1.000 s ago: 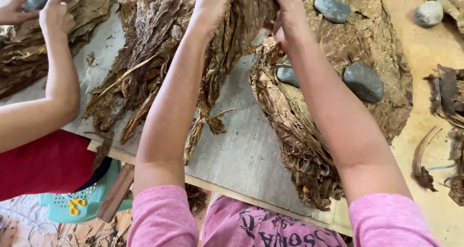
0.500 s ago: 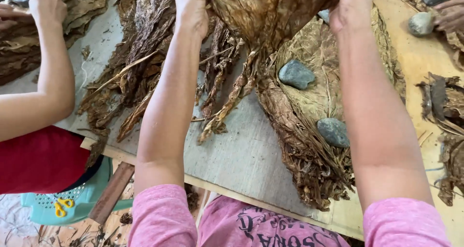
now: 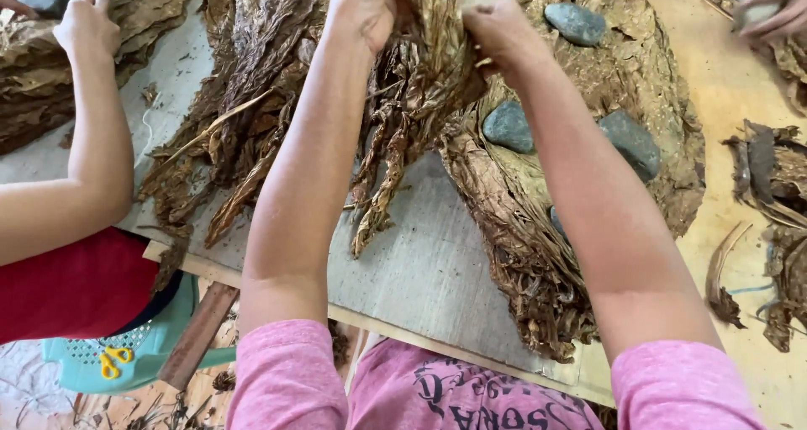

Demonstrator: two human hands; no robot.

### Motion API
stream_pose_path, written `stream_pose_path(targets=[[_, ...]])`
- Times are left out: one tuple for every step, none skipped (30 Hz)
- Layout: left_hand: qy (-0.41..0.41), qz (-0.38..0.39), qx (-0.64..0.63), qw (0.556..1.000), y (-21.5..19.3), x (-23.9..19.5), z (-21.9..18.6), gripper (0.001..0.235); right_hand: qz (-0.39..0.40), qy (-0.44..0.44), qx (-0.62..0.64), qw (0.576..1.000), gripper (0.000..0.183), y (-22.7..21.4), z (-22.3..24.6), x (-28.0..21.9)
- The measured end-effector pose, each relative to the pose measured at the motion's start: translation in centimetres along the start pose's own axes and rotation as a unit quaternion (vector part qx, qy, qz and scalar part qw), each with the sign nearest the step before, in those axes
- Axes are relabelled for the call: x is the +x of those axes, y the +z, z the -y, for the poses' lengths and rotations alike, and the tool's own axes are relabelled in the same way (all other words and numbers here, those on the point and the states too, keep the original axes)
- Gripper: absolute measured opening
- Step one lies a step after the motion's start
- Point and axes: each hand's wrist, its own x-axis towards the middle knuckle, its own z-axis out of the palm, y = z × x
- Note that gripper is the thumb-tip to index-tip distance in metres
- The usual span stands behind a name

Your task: A person is shown flattening large dried tobacco leaves on a wooden table by smoothing them out with their hands and placing several smooth stones on top of each leaf to act as weights.

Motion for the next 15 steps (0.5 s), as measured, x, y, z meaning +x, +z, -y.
stream_pose_path(targets=[[0.000,0.001,0.001,1.000,-0.2,0.1,-0.4,0.026,-0.001,0.000,0.001,1.000,0.030,0.2,0.4,-0.2],[-0.004,-0.008,-0.002,1.000,-0.4,0.1,-0.7,0.024,-0.039,0.000,0.103,0.994,0.017,0.4,0.8,-0.4],[-0.009,-0.018,-0.006,1.000,-0.7,0.2,-1.0,0.022,-0.076,0.000,0.204,0.976,0.015,0.6,1.1,-0.6],[-0.008,-0.019,-0.006,1.000,-1.1,0.5,-1.6,0.022,-0.075,-0.001,0.204,0.976,0.015,0.1,1.3,-0.5],[-0.011,-0.030,-0.008,0.999,-1.6,0.8,-2.3,0.020,-0.132,0.002,0.288,0.949,0.014,-0.4,1.5,-0.4],[-0.015,-0.040,-0.011,0.999,-2.1,1.1,-2.8,0.019,-0.189,0.005,0.368,0.910,0.014,-0.9,1.6,-0.3],[-0.015,-0.040,-0.011,0.999,-2.7,1.1,-3.3,0.019,-0.189,0.005,0.368,0.910,0.014,-1.6,1.9,-0.9],[-0.019,-0.049,-0.015,0.999,-3.2,1.1,-3.8,0.017,-0.204,-0.007,0.442,0.873,0.011,-2.5,2.3,-1.6],[-0.023,-0.057,-0.019,0.998,-3.6,1.1,-4.3,0.016,-0.217,-0.020,0.513,0.830,0.008,-3.3,2.6,-2.3],[-0.023,-0.056,-0.020,0.998,-3.7,0.9,-4.5,0.016,-0.217,-0.021,0.513,0.830,0.008,-3.9,2.4,-1.9],[-0.026,-0.065,-0.024,0.997,-3.9,0.7,-4.7,0.015,-0.228,-0.036,0.529,0.816,0.009,-4.4,2.1,-1.5],[-0.031,-0.075,-0.027,0.996,-4.1,0.5,-4.9,0.015,-0.239,-0.050,0.545,0.802,0.012,-4.9,1.8,-1.1],[-0.030,-0.075,-0.028,0.996,-4.0,0.6,-4.8,0.015,-0.239,-0.051,0.544,0.803,0.012,-4.9,2.0,-1.2],[-0.036,-0.064,-0.058,0.996,-3.9,0.8,-4.6,0.017,-0.231,-0.050,0.539,0.808,0.017,-4.8,2.0,-1.3],[-0.042,-0.053,-0.089,0.994,-3.9,0.9,-4.3,0.020,-0.223,-0.050,0.534,0.814,0.022,-4.7,2.1,-1.4]])
